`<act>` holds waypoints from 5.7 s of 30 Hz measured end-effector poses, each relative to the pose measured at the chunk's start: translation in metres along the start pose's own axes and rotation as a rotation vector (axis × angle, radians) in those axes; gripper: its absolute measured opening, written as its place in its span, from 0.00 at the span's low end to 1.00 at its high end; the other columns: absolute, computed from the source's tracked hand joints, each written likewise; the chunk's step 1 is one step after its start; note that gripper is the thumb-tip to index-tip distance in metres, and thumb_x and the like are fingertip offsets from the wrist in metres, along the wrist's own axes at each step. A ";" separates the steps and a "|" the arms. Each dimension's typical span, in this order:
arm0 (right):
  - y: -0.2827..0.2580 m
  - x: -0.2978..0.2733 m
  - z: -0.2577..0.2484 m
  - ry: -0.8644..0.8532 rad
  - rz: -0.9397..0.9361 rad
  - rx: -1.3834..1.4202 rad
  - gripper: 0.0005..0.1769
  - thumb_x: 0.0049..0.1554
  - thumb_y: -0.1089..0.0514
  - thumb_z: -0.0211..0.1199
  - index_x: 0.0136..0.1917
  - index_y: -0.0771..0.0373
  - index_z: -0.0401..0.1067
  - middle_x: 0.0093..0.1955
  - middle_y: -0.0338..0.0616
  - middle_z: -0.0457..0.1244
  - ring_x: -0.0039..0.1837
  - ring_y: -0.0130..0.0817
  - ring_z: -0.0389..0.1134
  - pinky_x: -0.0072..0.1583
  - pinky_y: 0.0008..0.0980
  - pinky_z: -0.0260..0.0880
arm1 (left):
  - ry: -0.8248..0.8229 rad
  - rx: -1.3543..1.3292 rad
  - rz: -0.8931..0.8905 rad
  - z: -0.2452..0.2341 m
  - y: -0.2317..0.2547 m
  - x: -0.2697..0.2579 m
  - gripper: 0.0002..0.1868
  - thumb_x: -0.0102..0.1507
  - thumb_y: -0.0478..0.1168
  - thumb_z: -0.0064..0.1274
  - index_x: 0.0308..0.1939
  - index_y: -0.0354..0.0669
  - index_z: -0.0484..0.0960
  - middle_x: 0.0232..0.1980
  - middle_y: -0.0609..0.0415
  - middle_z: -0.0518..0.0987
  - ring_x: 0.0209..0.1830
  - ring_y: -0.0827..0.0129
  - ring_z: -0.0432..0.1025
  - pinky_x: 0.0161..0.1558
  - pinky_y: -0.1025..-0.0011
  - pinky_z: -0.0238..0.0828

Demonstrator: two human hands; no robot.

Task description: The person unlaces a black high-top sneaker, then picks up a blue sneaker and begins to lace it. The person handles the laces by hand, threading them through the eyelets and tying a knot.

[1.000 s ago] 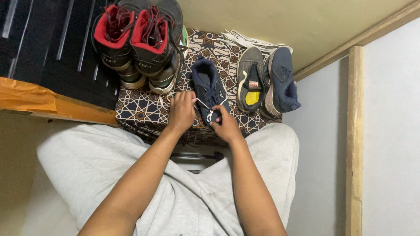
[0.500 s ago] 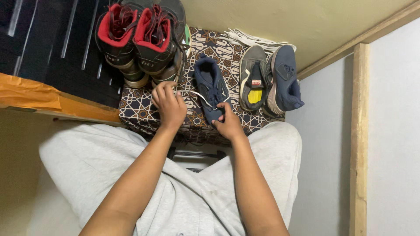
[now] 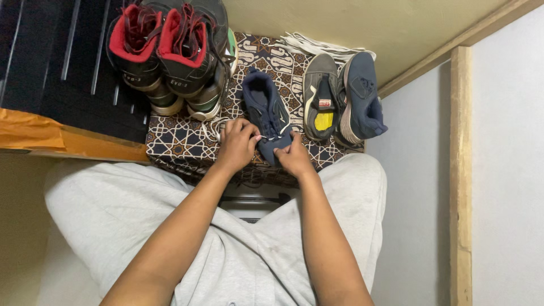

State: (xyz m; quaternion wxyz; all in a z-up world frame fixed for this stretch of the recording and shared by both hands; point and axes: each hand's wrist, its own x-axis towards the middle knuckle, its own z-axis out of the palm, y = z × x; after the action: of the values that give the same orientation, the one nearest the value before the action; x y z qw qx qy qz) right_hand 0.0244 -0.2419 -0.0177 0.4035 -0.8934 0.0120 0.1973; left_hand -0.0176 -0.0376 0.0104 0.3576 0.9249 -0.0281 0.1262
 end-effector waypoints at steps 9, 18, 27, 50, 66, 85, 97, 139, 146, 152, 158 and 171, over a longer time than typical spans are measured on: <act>-0.016 -0.008 0.003 -0.113 0.000 0.005 0.20 0.55 0.49 0.67 0.53 0.67 0.77 0.40 0.44 0.70 0.43 0.33 0.70 0.50 0.32 0.71 | 0.118 -0.348 -0.141 -0.013 -0.020 -0.003 0.06 0.68 0.34 0.50 0.46 0.35 0.71 0.54 0.42 0.79 0.55 0.47 0.74 0.58 0.56 0.65; -0.014 0.019 0.028 0.273 0.004 0.185 0.20 0.56 0.49 0.67 0.54 0.68 0.75 0.44 0.47 0.72 0.47 0.34 0.74 0.53 0.32 0.71 | 0.066 -0.400 -0.249 -0.012 -0.023 -0.002 0.26 0.61 0.39 0.61 0.57 0.30 0.70 0.56 0.38 0.74 0.48 0.54 0.77 0.48 0.62 0.74; 0.004 0.035 0.033 0.196 -0.054 0.216 0.26 0.56 0.51 0.68 0.62 0.71 0.74 0.53 0.52 0.72 0.54 0.35 0.74 0.58 0.31 0.70 | -0.024 -0.429 -0.449 0.006 -0.040 0.003 0.30 0.63 0.45 0.61 0.63 0.31 0.73 0.55 0.40 0.83 0.49 0.60 0.80 0.51 0.65 0.76; -0.013 0.043 0.011 0.091 -0.033 1.202 0.12 0.62 0.58 0.67 0.53 0.66 0.67 0.44 0.37 0.67 0.44 0.22 0.66 0.47 0.23 0.66 | 0.025 -0.003 0.019 -0.019 0.002 0.023 0.29 0.58 0.39 0.62 0.63 0.47 0.72 0.74 0.37 0.60 0.73 0.38 0.57 0.71 0.47 0.56; -0.057 0.033 -0.013 0.243 -0.148 1.015 0.18 0.64 0.65 0.57 0.67 0.68 0.62 0.48 0.43 0.67 0.43 0.25 0.69 0.43 0.27 0.74 | -0.009 -0.026 -0.046 -0.012 0.004 0.026 0.22 0.61 0.39 0.62 0.60 0.50 0.80 0.70 0.34 0.60 0.64 0.39 0.65 0.65 0.51 0.65; -0.067 -0.024 -0.072 -0.234 -0.186 1.402 0.26 0.69 0.54 0.56 0.76 0.66 0.62 0.65 0.46 0.66 0.40 0.23 0.63 0.49 0.32 0.69 | 0.061 0.307 -0.035 -0.008 0.029 -0.001 0.18 0.59 0.48 0.64 0.51 0.49 0.83 0.69 0.32 0.65 0.67 0.40 0.61 0.60 0.46 0.61; -0.074 -0.048 -0.079 -0.140 -0.340 1.325 0.21 0.65 0.57 0.61 0.70 0.61 0.68 0.52 0.40 0.69 0.36 0.22 0.62 0.43 0.28 0.65 | 0.146 0.434 -0.115 0.011 0.044 -0.011 0.11 0.57 0.45 0.62 0.35 0.41 0.89 0.58 0.35 0.72 0.64 0.43 0.59 0.57 0.45 0.54; -0.066 -0.014 -0.055 -0.043 -0.294 1.219 0.10 0.66 0.57 0.63 0.58 0.64 0.73 0.46 0.39 0.67 0.48 0.28 0.68 0.54 0.33 0.71 | 0.249 -0.471 -0.618 -0.060 -0.089 -0.012 0.13 0.63 0.35 0.60 0.49 0.38 0.77 0.37 0.47 0.83 0.35 0.65 0.77 0.41 0.64 0.73; -0.083 -0.011 -0.040 -0.049 -0.326 0.915 0.11 0.64 0.58 0.65 0.56 0.66 0.75 0.50 0.38 0.69 0.49 0.24 0.67 0.54 0.27 0.69 | -0.107 -1.131 -0.546 -0.110 -0.035 -0.018 0.18 0.62 0.29 0.59 0.57 0.33 0.81 0.50 0.50 0.85 0.48 0.71 0.80 0.53 0.73 0.78; -0.091 -0.019 -0.029 -0.108 -0.337 0.802 0.09 0.62 0.61 0.66 0.56 0.65 0.75 0.52 0.39 0.69 0.52 0.24 0.69 0.56 0.25 0.69 | -0.126 -1.121 -0.478 -0.108 0.003 -0.008 0.15 0.62 0.30 0.59 0.54 0.31 0.82 0.52 0.45 0.85 0.52 0.69 0.80 0.56 0.73 0.78; -0.097 -0.030 -0.023 -0.174 -0.305 0.812 0.09 0.59 0.63 0.65 0.54 0.65 0.73 0.52 0.36 0.70 0.54 0.23 0.72 0.58 0.24 0.71 | -0.038 -0.760 -0.329 -0.082 0.012 -0.004 0.11 0.65 0.35 0.62 0.49 0.33 0.89 0.49 0.47 0.82 0.44 0.71 0.75 0.42 0.76 0.70; -0.096 -0.032 -0.023 -0.211 -0.187 0.776 0.12 0.60 0.60 0.67 0.55 0.67 0.77 0.50 0.39 0.72 0.52 0.23 0.71 0.56 0.24 0.70 | -0.040 -1.110 -0.356 -0.056 0.019 0.003 0.14 0.62 0.33 0.64 0.51 0.36 0.80 0.42 0.56 0.84 0.41 0.80 0.76 0.43 0.80 0.71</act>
State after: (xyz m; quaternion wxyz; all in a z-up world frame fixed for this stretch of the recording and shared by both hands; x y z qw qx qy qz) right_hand 0.0205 -0.1984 0.0762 0.7257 -0.6470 -0.0371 0.2310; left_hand -0.0296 -0.0141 0.0638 0.8040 0.5915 0.0591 0.0130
